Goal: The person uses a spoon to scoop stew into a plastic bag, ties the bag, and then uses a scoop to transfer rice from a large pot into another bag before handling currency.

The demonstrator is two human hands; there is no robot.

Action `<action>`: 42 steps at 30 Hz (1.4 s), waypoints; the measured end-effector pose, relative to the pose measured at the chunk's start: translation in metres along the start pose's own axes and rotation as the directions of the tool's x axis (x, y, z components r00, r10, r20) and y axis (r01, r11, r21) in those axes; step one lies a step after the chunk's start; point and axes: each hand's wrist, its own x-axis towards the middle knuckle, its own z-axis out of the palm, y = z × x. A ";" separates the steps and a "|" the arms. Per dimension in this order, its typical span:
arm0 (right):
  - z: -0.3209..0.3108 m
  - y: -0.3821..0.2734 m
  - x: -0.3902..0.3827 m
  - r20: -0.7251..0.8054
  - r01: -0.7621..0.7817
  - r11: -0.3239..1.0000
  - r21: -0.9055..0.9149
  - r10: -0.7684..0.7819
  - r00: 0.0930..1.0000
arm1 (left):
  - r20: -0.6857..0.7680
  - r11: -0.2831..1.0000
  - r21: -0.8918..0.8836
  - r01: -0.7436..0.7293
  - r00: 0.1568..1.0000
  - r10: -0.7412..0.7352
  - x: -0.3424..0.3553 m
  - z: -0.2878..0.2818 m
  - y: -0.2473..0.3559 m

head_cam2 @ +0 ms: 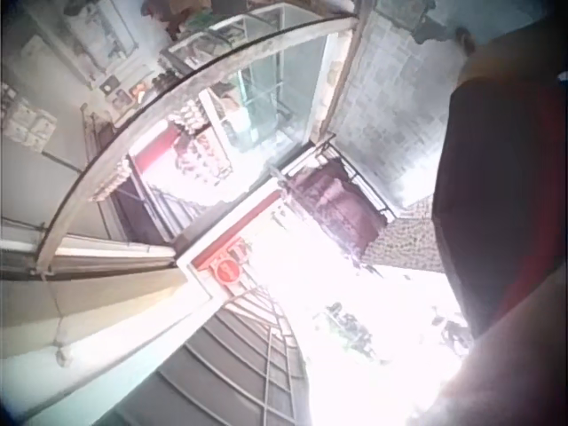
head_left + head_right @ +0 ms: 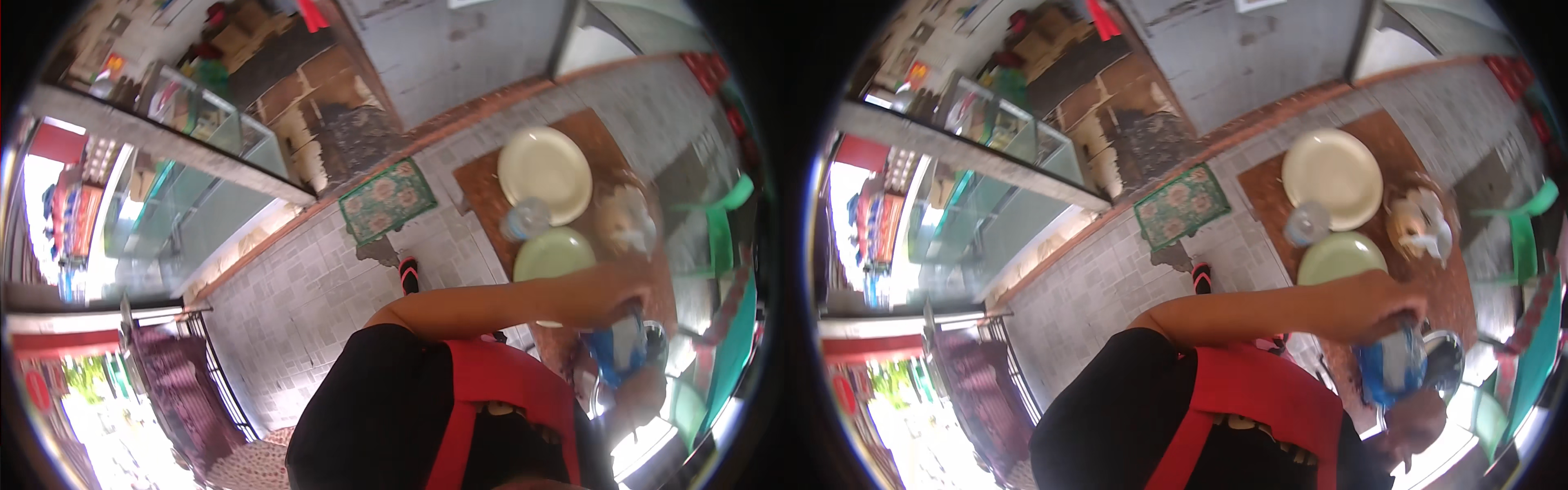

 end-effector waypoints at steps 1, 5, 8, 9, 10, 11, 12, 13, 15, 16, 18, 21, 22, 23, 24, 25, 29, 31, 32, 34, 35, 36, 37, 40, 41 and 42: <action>-0.007 -0.001 0.043 0.237 0.105 0.949 0.296 -0.180 0.955 | -0.015 0.997 -0.037 -0.070 0.997 0.070 -0.012 -0.029 0.023; 0.035 0.051 0.142 0.131 0.073 0.932 0.356 -0.127 0.983 | -0.016 0.981 -0.191 0.016 1.000 -0.020 -0.069 -0.149 0.052; 0.086 0.091 0.197 -0.202 -0.072 0.985 0.159 0.104 0.974 | -0.105 0.963 -0.196 0.183 0.973 -0.207 -0.118 -0.236 0.067; 0.104 0.107 0.221 -0.272 -0.142 0.969 0.203 0.195 0.942 | -0.107 0.958 -0.202 0.205 0.967 -0.230 -0.130 -0.262 0.066; 0.124 0.126 0.252 -0.292 -0.247 0.917 0.313 0.340 0.894 | -0.109 0.951 -0.207 0.228 0.961 -0.255 -0.143 -0.290 0.064; 0.142 0.147 0.287 -0.281 -0.340 0.853 0.396 0.465 0.840 | -0.112 0.944 -0.213 0.252 0.953 -0.280 -0.155 -0.317 0.064; 0.157 0.166 0.321 -0.267 -0.431 0.793 0.430 0.568 0.779 | -0.125 0.918 -0.244 0.312 0.929 -0.349 -0.164 -0.344 0.062; 0.170 0.185 0.357 -0.267 -0.509 0.776 0.373 0.615 0.742 | -0.138 0.890 -0.267 0.369 0.900 -0.414 -0.173 -0.373 0.063; 0.189 0.224 0.426 -0.188 -0.701 0.685 0.199 0.728 0.659 | -0.230 0.865 -0.271 0.423 0.844 -0.485 -0.195 -0.430 0.058; 0.197 0.256 0.455 -0.175 -0.715 0.698 0.044 0.710 0.683 | -0.308 0.864 -0.253 0.435 0.810 -0.498 -0.208 -0.455 0.048; 0.218 0.310 0.519 -0.109 -0.691 0.713 -0.119 0.682 0.723 | -0.511 0.881 -0.230 0.413 0.719 -0.471 -0.235 -0.509 0.022; 0.249 0.405 0.618 -0.062 -0.731 0.682 -0.022 0.728 0.682 | -0.790 0.923 -0.247 0.295 0.490 -0.369 -0.269 -0.599 -0.027; 0.262 0.434 0.653 -0.066 -0.767 0.639 0.057 0.769 0.636 | -0.839 0.924 -0.283 0.255 0.402 -0.368 -0.279 -0.633 -0.038; 0.272 0.457 0.697 -0.060 -0.788 0.601 0.133 0.798 0.599 | -0.883 0.932 -0.298 0.208 0.311 -0.352 -0.284 -0.671 -0.045; 0.283 0.482 0.742 -0.046 -0.805 0.557 0.206 0.827 0.560 | -0.888 0.928 -0.338 0.159 0.272 -0.370 -0.296 -0.705 -0.049; 0.289 0.508 0.796 -0.063 -0.714 0.676 0.180 0.733 0.678 | -0.895 0.928 -0.362 0.090 0.244 -0.373 -0.303 -0.742 -0.049; 0.334 0.577 0.961 0.001 -0.563 0.817 0.120 0.567 0.824 | -0.898 0.896 -0.419 0.146 0.082 -0.433 -0.302 -0.859 -0.024; 0.357 0.587 1.033 0.028 -0.503 0.862 0.069 0.502 0.864 | -0.933 0.873 -0.343 0.347 -0.023 -0.358 -0.270 -0.911 -0.006; 0.373 0.587 1.067 0.022 -0.424 0.904 0.053 0.423 0.906 | -0.949 0.840 -0.306 0.449 -0.071 -0.307 -0.255 -0.937 0.004; 0.399 0.567 1.123 0.047 -0.418 0.899 -0.130 0.426 0.903 | -0.973 0.683 -0.222 0.696 -0.112 -0.202 -0.245 -0.980 0.004; 0.416 0.573 1.142 0.090 -0.387 0.913 -0.128 0.399 0.913 | -0.985 0.693 -0.174 0.700 -0.122 -0.123 -0.240 -1.004 0.002; 0.430 0.583 1.160 0.128 -0.357 0.925 -0.127 0.372 0.919 | -0.991 0.699 -0.125 0.704 -0.129 -0.047 -0.237 -1.029 0.000; 0.441 0.598 1.175 0.177 -0.361 0.925 -0.120 0.377 0.909 | -0.986 0.719 -0.163 0.676 -0.146 -0.086 -0.242 -1.053 -0.005; 0.470 0.648 1.224 0.327 -0.375 0.923 -0.093 0.384 0.864 | -0.965 0.813 -0.255 0.523 -0.195 -0.178 -0.271 -1.122 -0.035; 0.473 0.668 1.248 0.386 -0.368 0.927 -0.072 0.366 0.847 | -0.960 0.865 -0.257 0.431 -0.219 -0.176 -0.279 -1.146 -0.047; 0.479 0.687 1.271 0.444 -0.362 0.931 -0.050 0.346 0.827 | -0.955 0.908 -0.251 0.336 -0.241 -0.175 -0.288 -1.170 -0.054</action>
